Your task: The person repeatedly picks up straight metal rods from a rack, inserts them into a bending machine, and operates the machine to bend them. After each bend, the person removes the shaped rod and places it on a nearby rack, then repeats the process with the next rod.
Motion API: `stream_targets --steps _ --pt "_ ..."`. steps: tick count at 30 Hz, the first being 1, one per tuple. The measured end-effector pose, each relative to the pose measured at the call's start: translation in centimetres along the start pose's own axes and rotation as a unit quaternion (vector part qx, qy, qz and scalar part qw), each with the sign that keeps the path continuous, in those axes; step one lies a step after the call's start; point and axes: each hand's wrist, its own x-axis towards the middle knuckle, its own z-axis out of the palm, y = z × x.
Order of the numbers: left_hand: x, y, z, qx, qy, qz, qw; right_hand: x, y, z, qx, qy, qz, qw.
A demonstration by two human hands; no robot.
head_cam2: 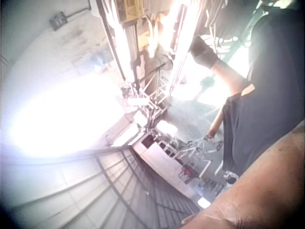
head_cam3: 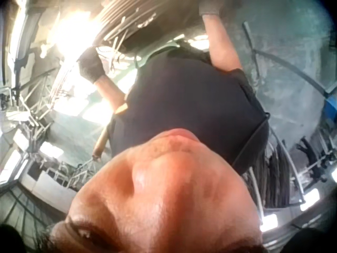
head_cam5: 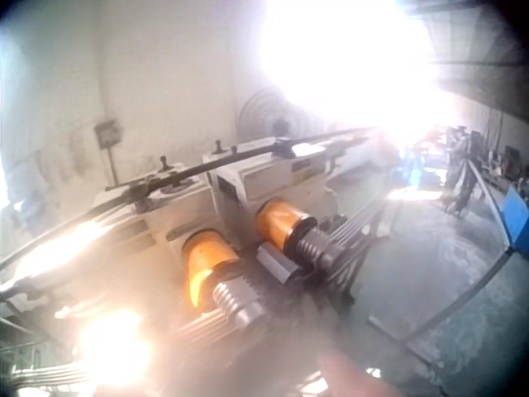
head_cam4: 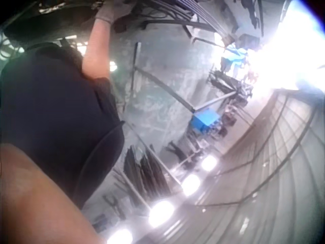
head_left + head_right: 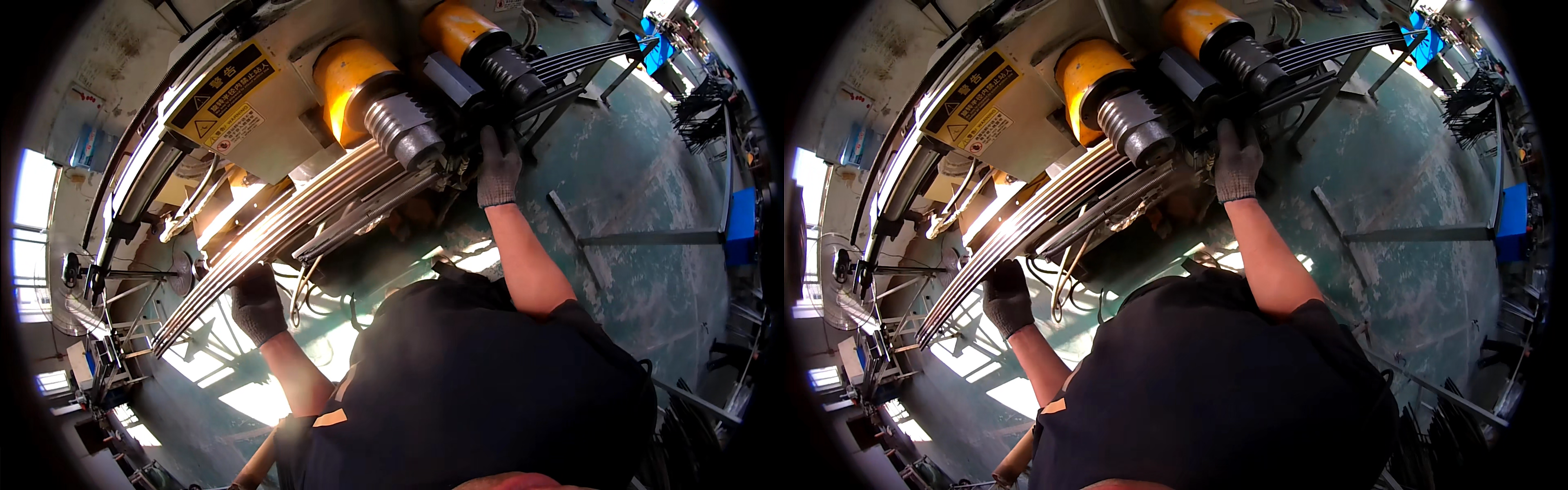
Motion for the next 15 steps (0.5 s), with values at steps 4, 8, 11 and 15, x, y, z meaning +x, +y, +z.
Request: stream_targets --steps 4,8,11,15 --pt "-1.4 -1.2 7.5 -0.053 0.086 0.091 0.991 2.5 -0.2 0.6 0.085 0.008 0.094 0.992" --pt "-2.0 2.6 7.5 -0.022 -0.038 0.118 0.992 4.2 -0.6 1.7 0.189 -0.026 0.16 0.969" --pt "-1.5 6.9 11.1 0.026 -0.167 0.14 0.976 5.4 -0.5 1.8 0.206 -0.033 0.201 0.957" --pt "-0.9 11.3 18.1 0.16 -0.071 0.232 0.957 5.9 -1.5 2.7 0.231 -0.016 0.292 0.928"
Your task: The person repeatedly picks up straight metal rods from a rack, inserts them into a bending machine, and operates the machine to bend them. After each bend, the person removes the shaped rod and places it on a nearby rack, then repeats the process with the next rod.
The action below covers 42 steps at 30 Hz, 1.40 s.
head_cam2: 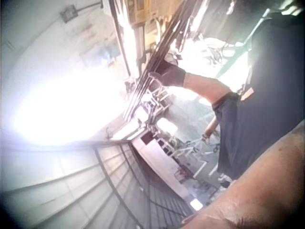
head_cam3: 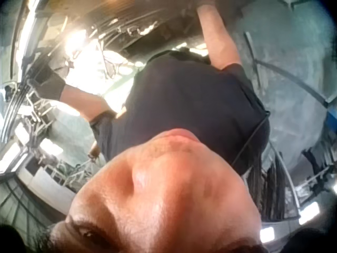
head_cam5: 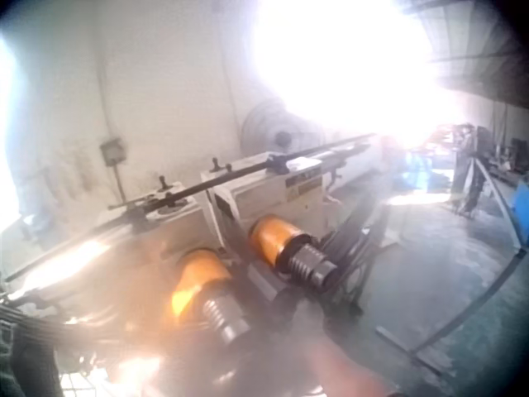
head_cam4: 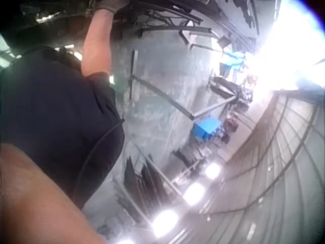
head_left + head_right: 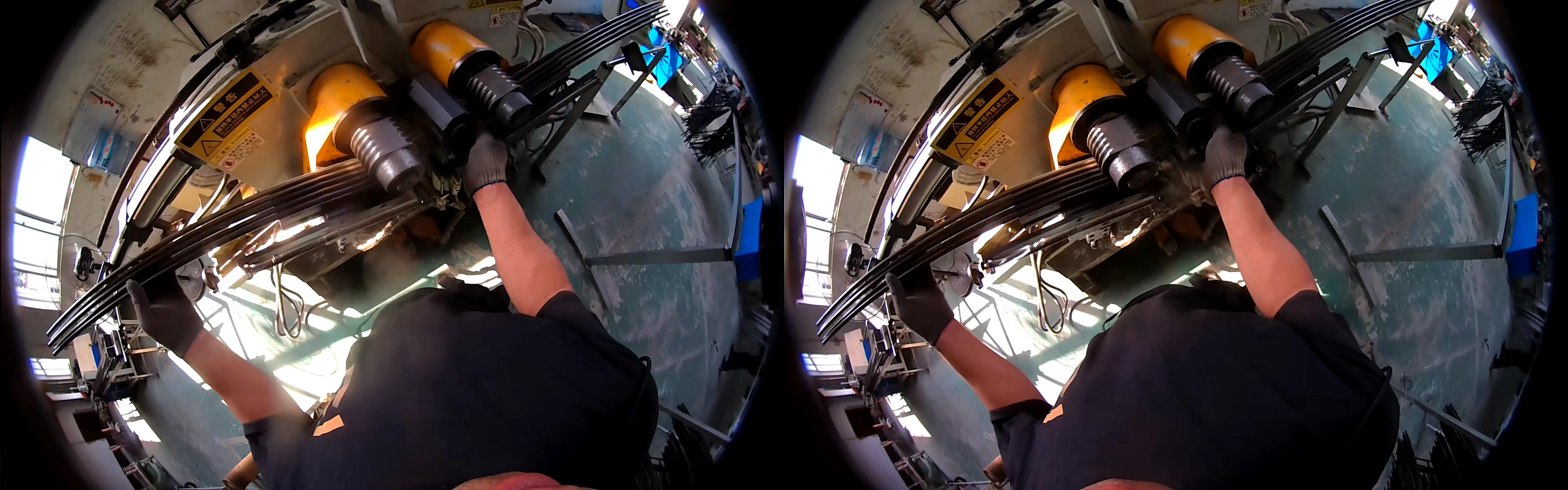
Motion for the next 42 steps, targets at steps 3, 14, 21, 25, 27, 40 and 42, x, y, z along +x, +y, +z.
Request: stream_targets --steps 3,14,21,25,27,40,42 --pt "2.8 0.6 4.1 0.105 0.005 0.055 0.993 4.0 2.0 -2.3 -0.143 -0.056 -0.15 0.977" --pt "4.2 -4.0 21.8 0.216 -0.151 0.097 0.96 10.0 2.8 -2.6 -0.032 -0.045 -0.027 0.998" --pt "6.1 -5.5 26.4 0.601 -0.333 0.532 0.495 6.7 1.3 -1.1 -0.11 -0.046 -0.051 0.992" --pt "-1.4 -6.7 35.4 0.464 -0.232 0.15 0.842 6.5 0.7 -1.1 -0.093 -0.016 -0.031 0.995" --pt "-3.2 -6.0 37.2 0.498 -0.201 0.128 0.834 6.2 0.6 -1.0 -0.07 -0.036 -0.024 0.997" --pt "-3.0 -6.3 36.9 0.398 -0.239 0.104 0.88 7.4 1.3 -2.0 -0.039 -0.072 -0.032 0.996" --pt "-2.9 -6.2 36.5 0.395 -0.251 0.11 0.877 7.0 1.3 -1.6 -0.022 -0.056 -0.027 0.998"
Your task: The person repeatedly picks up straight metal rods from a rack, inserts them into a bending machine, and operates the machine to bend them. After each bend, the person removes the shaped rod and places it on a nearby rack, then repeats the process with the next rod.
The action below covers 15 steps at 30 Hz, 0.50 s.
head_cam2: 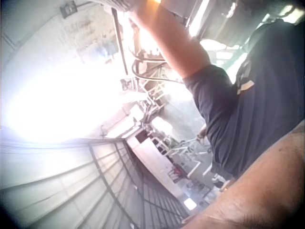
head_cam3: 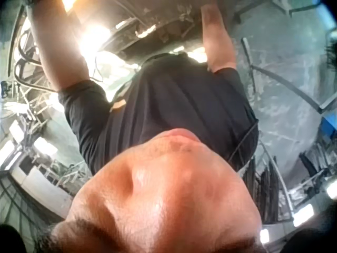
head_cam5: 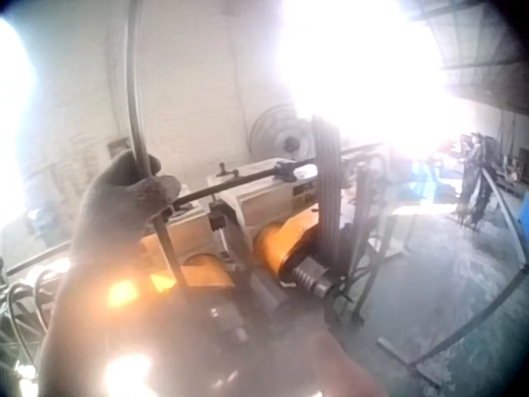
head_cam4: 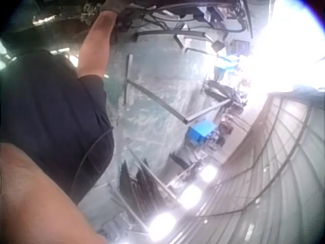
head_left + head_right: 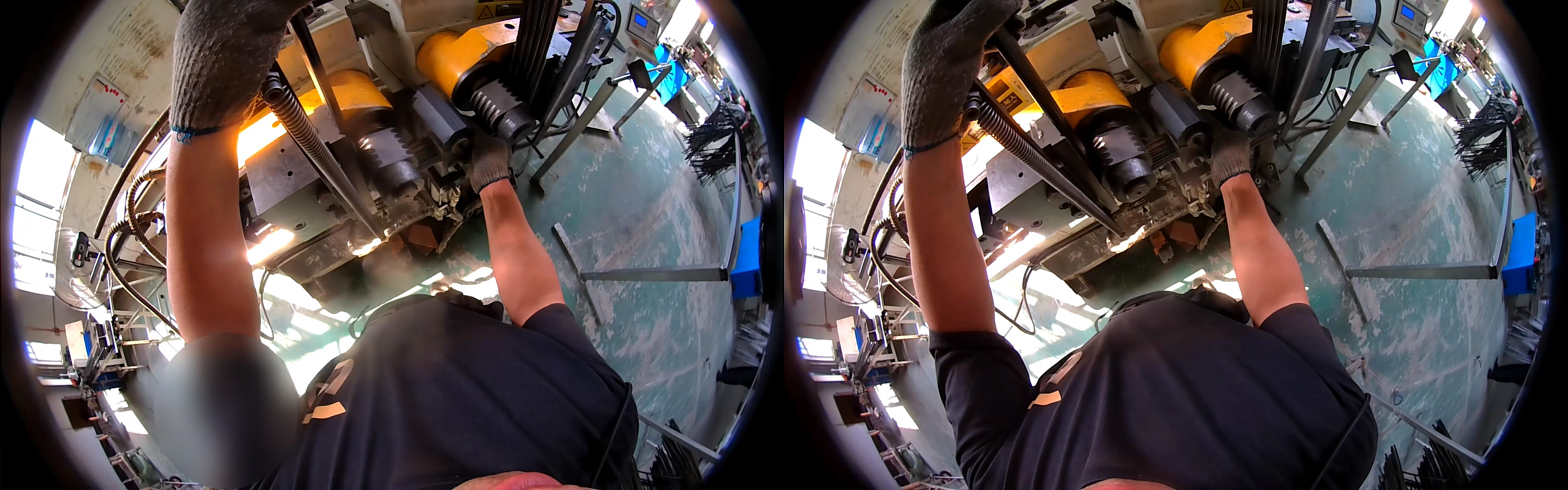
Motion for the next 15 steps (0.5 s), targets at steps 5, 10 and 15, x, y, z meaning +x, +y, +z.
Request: stream_targets --steps 5,10,15 --pt "-0.1 0.0 0.1 0.019 0.008 -0.001 1.0 -0.5 -0.2 0.4 -0.006 0.004 -0.014 1.0" --pt "-0.5 0.3 0.2 0.025 0.016 -0.002 1.0 0.5 0.8 0.0 -0.016 0.005 -0.01 1.0" --pt "-0.6 1.9 0.6 0.03 0.008 -0.046 0.998 1.8 1.8 -0.6 -0.021 0.02 -0.024 0.999"
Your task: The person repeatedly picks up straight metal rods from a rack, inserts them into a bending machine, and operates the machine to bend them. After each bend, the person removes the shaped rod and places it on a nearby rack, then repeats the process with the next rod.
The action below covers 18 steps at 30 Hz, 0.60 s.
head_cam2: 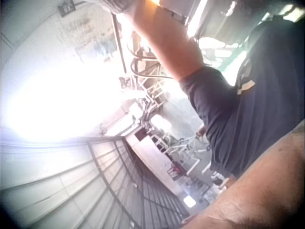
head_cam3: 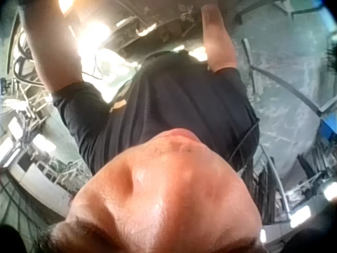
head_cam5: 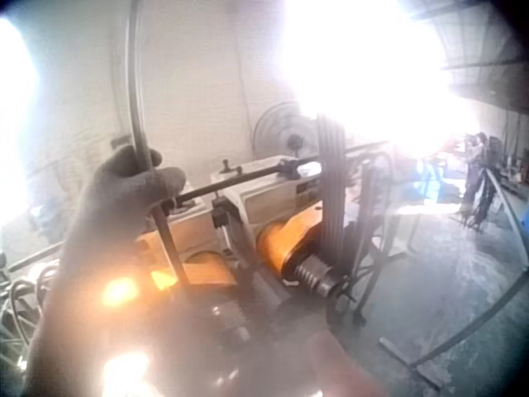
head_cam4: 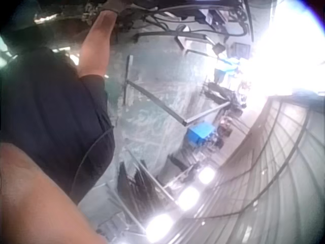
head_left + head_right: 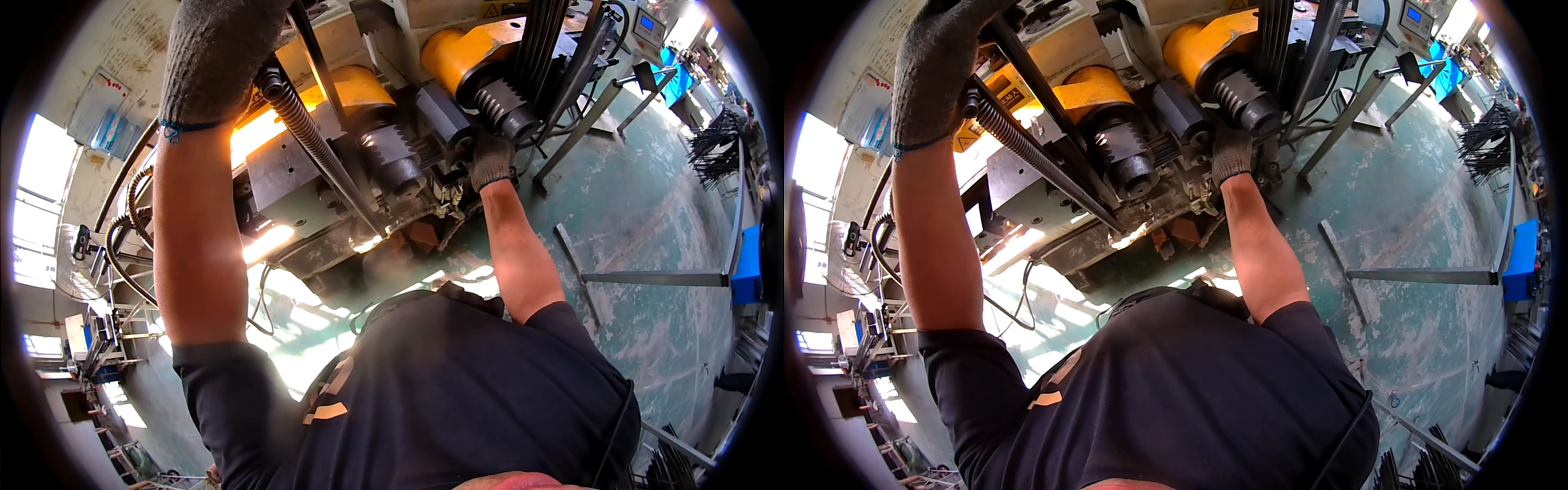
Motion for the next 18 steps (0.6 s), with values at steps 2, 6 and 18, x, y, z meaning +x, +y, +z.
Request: stream_targets --steps 2,6,18 --pt "-0.1 0.1 0.8 -0.01 0.024 0.006 1.0 -1.1 -0.9 0.7 -0.012 0.0 -0.018 1.0" --pt "0.0 0.7 -0.3 -0.003 -0.018 0.045 0.999 -1.1 -1.0 0.4 -0.052 -0.006 -0.05 0.997" --pt "-0.4 1.3 3.1 -0.017 0.094 -0.021 0.995 -1.0 -1.0 0.4 -0.089 0.059 -0.152 0.983"
